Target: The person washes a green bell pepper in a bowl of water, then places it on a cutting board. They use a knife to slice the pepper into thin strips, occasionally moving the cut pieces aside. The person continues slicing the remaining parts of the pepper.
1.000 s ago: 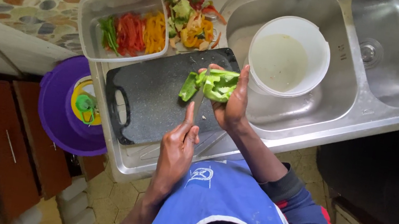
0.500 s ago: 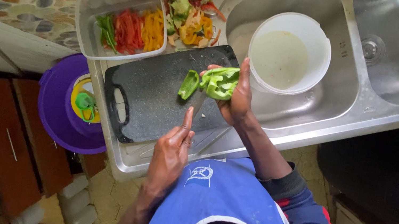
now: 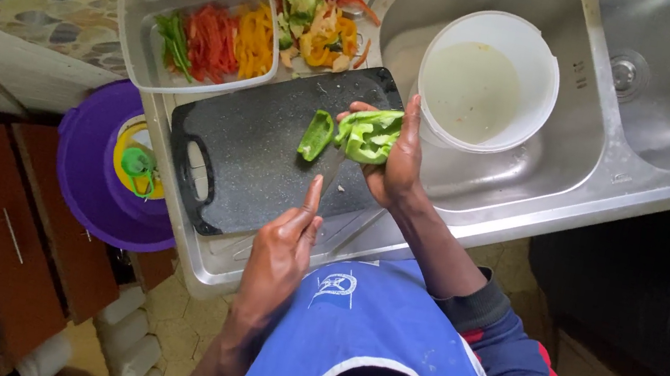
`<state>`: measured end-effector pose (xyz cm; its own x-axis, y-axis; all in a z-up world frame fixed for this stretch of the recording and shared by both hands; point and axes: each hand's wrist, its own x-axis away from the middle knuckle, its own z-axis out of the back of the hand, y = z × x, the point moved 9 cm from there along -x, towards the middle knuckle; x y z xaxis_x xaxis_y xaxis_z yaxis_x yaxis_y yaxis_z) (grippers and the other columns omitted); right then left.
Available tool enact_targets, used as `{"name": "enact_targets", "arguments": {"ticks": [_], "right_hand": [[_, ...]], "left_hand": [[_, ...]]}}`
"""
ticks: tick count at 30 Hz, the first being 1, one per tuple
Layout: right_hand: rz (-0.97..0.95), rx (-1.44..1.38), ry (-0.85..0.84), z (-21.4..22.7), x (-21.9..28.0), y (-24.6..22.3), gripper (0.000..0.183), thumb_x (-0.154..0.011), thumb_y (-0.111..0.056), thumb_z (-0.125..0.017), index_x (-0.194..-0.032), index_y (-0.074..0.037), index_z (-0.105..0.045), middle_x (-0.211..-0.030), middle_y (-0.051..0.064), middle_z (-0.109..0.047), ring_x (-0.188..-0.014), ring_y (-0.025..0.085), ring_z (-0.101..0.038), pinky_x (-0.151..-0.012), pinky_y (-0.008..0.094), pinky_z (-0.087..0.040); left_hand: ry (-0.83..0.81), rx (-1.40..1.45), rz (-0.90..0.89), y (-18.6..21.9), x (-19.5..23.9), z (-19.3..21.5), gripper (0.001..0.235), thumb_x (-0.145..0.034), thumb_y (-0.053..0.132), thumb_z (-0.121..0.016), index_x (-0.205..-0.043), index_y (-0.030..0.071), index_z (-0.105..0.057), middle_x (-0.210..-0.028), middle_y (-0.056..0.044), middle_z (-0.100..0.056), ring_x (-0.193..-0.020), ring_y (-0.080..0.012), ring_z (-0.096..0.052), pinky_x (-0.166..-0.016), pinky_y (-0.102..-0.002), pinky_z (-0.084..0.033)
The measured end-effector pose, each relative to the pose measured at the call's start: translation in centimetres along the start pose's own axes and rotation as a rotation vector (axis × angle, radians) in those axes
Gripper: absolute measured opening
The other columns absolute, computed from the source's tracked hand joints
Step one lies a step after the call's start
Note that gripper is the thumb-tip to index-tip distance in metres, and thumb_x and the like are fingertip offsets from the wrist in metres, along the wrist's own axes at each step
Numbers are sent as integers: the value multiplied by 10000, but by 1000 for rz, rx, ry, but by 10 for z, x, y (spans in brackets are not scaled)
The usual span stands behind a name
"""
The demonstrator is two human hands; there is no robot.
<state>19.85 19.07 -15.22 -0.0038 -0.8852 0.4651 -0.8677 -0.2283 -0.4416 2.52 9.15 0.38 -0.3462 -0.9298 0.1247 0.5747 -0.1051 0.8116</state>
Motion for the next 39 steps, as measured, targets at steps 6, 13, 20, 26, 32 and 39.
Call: {"name": "enact_targets", "arguments": {"ticks": [6, 13, 20, 26, 32, 39], "right_hand": [[-65, 71, -26, -4, 0, 4, 1049, -1027, -859, -465, -1202, 123, -789, -1094, 322, -858, -990, 386, -885, -895, 497, -750], [-80, 85, -73, 1, -6, 8, 1057, -1028, -878, -429, -1207, 101, -786, -1078, 319, -855, -964, 384, -887, -881, 499, -754], [-6, 28, -5, 7, -11, 10, 1022, -1029, -854, -466, -1241, 91, -791, -1131, 324, -855, -1008, 412, -884, -912, 548, -750], [98, -78, 28, 1, -17, 4, 1000, -1019, -848, -487, -1316, 64, -771, -1221, 335, -840, -1061, 416, -874, -951, 548, -747], [146, -101, 24, 0, -16, -3, 974, -1043, -825, -497, -1348, 65, -747, -1246, 338, -831, -1064, 391, -867, -958, 515, -740], [93, -99, -33, -16, -13, 2, 954, -1058, -791, -514, -1353, 85, -748, -1266, 343, -825, -1074, 391, -870, -998, 554, -735]], "left_hand": [[-50, -92, 10, -28, 2, 6, 463, -1160, 232, -649, -1616, 190, -720, -778, -106, -783, -677, -301, -798, -621, -377, -613], [-81, -25, -44, -8, -10, 20, 598, -1132, 71, -628, -1726, 65, -556, -779, -259, -776, -702, -467, -766, -676, -549, -587], [-66, 68, -33, -5, -14, 18, 586, -1136, 78, -598, -1720, 67, -558, -724, -213, -745, -688, -420, -747, -694, -512, -583], [103, 143, 29, -15, -16, -16, 476, -1199, 199, -574, -1651, 67, -647, -717, -92, -745, -666, -284, -734, -650, -399, -580], [46, 259, 90, -7, -8, -10, 374, -1190, 214, -582, -1483, 101, -784, -668, -72, -769, -600, -255, -730, -620, -380, -575], [60, 324, 131, -34, -12, -24, 470, -1201, 215, -571, -1653, 124, -666, -674, -54, -771, -546, -181, -694, -528, -321, -542]]}}
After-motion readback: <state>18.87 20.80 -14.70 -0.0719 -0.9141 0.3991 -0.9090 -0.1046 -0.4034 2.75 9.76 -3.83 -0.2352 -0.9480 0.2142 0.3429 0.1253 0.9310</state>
